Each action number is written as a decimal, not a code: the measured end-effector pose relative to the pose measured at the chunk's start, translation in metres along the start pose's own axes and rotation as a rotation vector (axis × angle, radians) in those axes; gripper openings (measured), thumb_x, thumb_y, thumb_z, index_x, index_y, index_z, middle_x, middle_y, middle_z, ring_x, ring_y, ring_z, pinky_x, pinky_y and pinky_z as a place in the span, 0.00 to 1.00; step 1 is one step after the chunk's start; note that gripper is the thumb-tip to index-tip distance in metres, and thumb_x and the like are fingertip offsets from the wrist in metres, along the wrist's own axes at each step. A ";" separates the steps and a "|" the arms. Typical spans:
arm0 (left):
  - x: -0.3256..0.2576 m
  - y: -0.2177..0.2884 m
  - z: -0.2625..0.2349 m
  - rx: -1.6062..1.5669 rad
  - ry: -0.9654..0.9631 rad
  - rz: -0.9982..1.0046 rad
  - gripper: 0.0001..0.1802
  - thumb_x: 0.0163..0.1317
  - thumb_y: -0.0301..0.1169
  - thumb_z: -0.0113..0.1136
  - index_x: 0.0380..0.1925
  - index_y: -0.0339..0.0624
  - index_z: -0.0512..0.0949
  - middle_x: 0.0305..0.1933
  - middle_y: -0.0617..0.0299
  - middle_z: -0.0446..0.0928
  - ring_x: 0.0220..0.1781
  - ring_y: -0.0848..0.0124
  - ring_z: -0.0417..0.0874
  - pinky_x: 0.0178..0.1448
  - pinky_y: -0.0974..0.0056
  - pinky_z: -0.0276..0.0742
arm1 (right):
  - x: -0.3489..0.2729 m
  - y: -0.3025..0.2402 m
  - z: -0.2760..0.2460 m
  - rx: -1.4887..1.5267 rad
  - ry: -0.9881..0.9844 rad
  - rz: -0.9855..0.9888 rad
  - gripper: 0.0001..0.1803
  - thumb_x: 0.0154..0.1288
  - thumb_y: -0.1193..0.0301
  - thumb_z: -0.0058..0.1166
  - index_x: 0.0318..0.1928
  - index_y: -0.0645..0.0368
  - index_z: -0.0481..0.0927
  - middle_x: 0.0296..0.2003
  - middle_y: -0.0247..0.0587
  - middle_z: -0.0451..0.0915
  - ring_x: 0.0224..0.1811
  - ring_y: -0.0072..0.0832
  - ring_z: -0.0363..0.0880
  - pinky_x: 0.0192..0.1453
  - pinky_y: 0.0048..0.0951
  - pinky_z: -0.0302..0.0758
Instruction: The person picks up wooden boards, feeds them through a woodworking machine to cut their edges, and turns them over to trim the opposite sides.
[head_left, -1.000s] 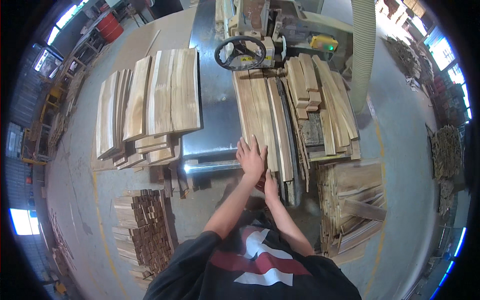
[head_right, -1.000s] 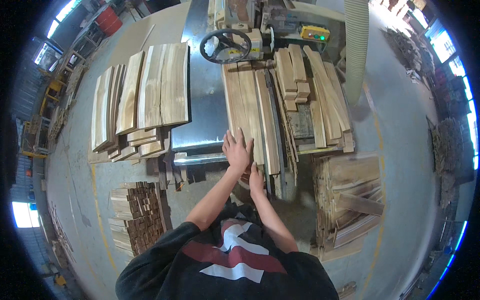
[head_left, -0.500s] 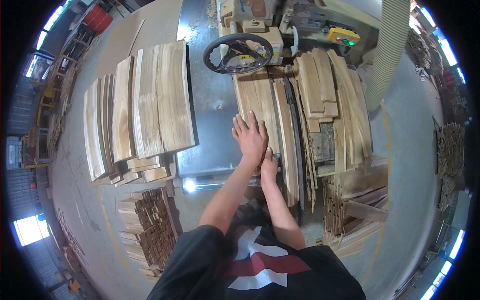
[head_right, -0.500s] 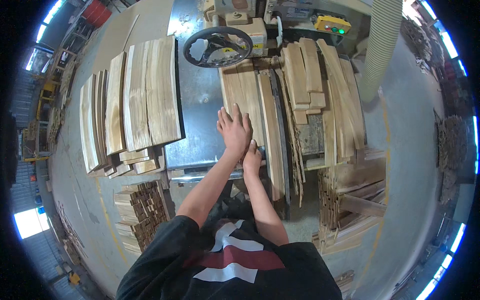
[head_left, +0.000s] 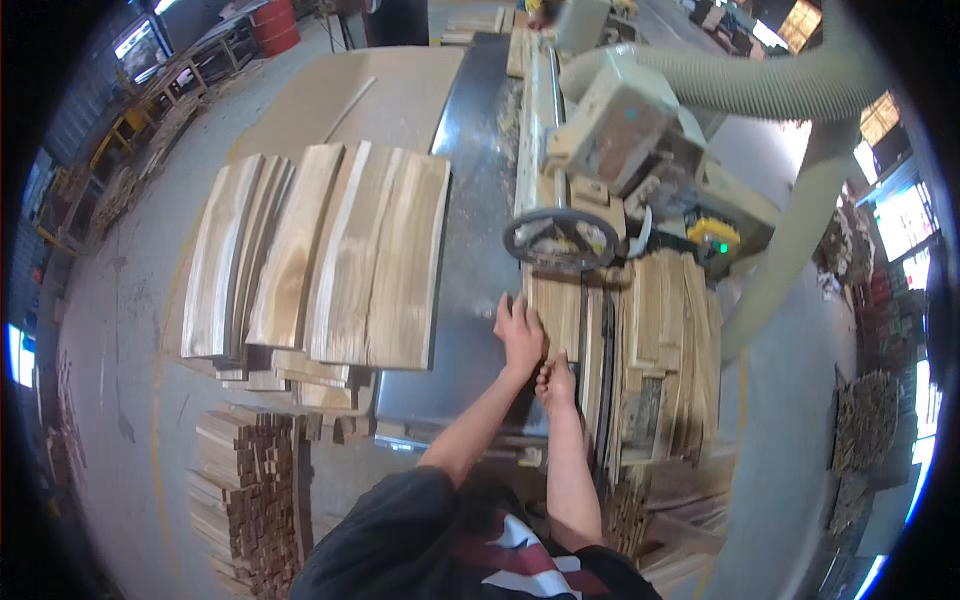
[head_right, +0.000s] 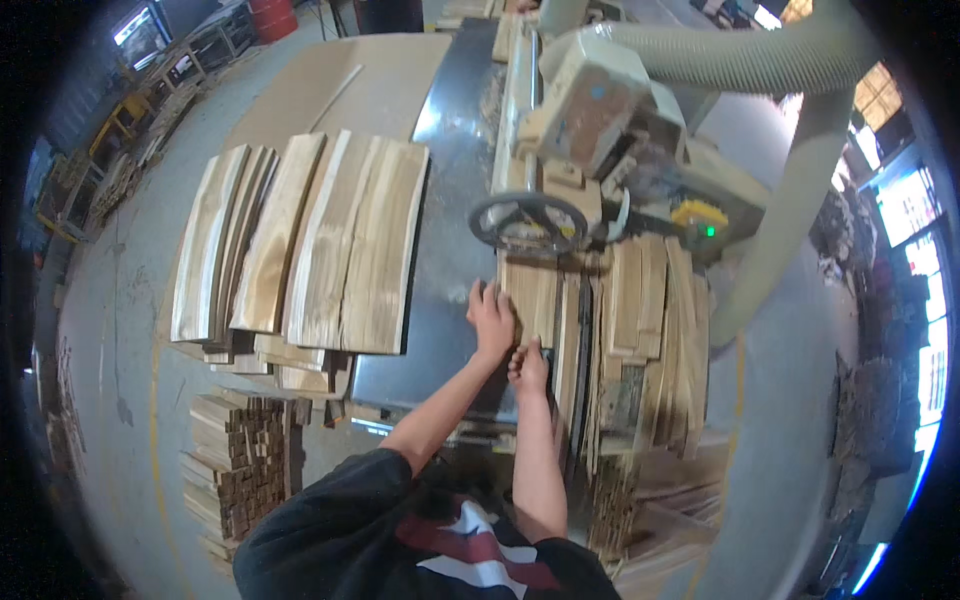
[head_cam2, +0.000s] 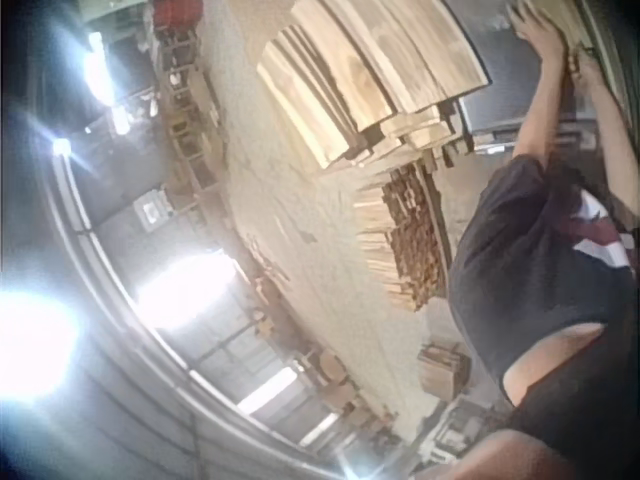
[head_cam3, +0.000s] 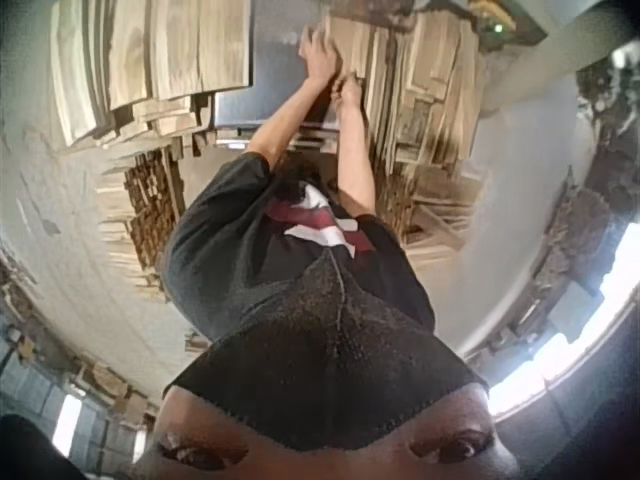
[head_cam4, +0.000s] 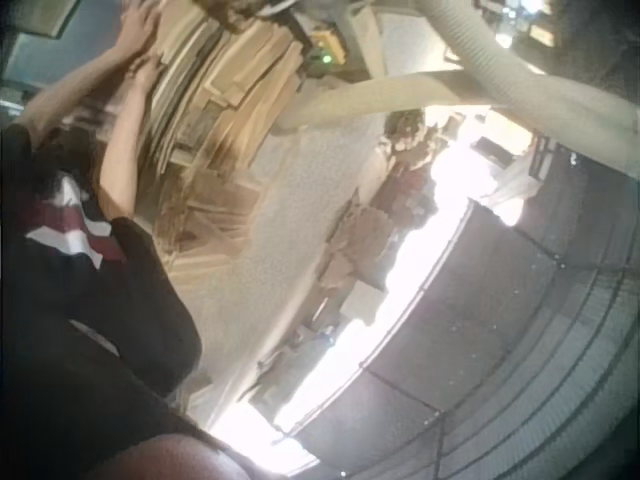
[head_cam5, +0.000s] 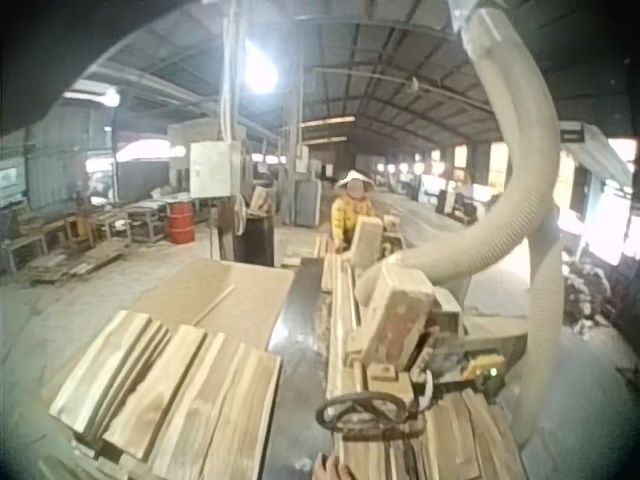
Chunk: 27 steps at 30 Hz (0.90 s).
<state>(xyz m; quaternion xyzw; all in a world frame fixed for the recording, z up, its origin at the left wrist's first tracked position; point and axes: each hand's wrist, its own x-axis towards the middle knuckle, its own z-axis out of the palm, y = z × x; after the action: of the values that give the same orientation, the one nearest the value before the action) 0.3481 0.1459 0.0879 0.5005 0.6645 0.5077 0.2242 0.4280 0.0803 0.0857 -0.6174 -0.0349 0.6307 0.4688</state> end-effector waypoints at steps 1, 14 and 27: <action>0.001 -0.014 -0.012 -0.024 -0.058 0.083 0.20 0.70 0.33 0.52 0.59 0.38 0.73 0.68 0.36 0.64 0.72 0.41 0.63 0.74 0.43 0.55 | 0.005 -0.005 0.005 -0.044 -0.003 0.006 0.26 0.74 0.42 0.44 0.31 0.50 0.71 0.19 0.25 0.68 0.17 0.17 0.64 0.17 0.19 0.56; 0.029 -0.044 -0.109 -0.324 -0.612 -0.144 0.20 0.67 0.31 0.60 0.56 0.34 0.76 0.55 0.43 0.80 0.58 0.56 0.82 0.62 0.57 0.75 | 0.069 -0.060 0.050 -0.124 0.157 -0.070 0.28 0.76 0.43 0.40 0.31 0.54 0.73 0.19 0.29 0.71 0.15 0.19 0.66 0.14 0.20 0.55; 0.390 -0.055 -0.116 0.004 -0.043 0.261 0.33 0.59 0.40 0.68 0.61 0.36 0.73 0.60 0.40 0.75 0.63 0.48 0.75 0.68 0.50 0.69 | 0.033 0.014 0.066 -1.186 0.412 -1.031 0.15 0.74 0.65 0.49 0.32 0.63 0.77 0.28 0.53 0.82 0.32 0.56 0.81 0.36 0.51 0.75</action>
<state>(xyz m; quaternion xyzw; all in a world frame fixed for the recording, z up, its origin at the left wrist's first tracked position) 0.0747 0.4429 0.1655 0.5939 0.5896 0.5205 0.1693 0.3736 0.1287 0.0678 -0.7732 -0.5562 0.0859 0.2923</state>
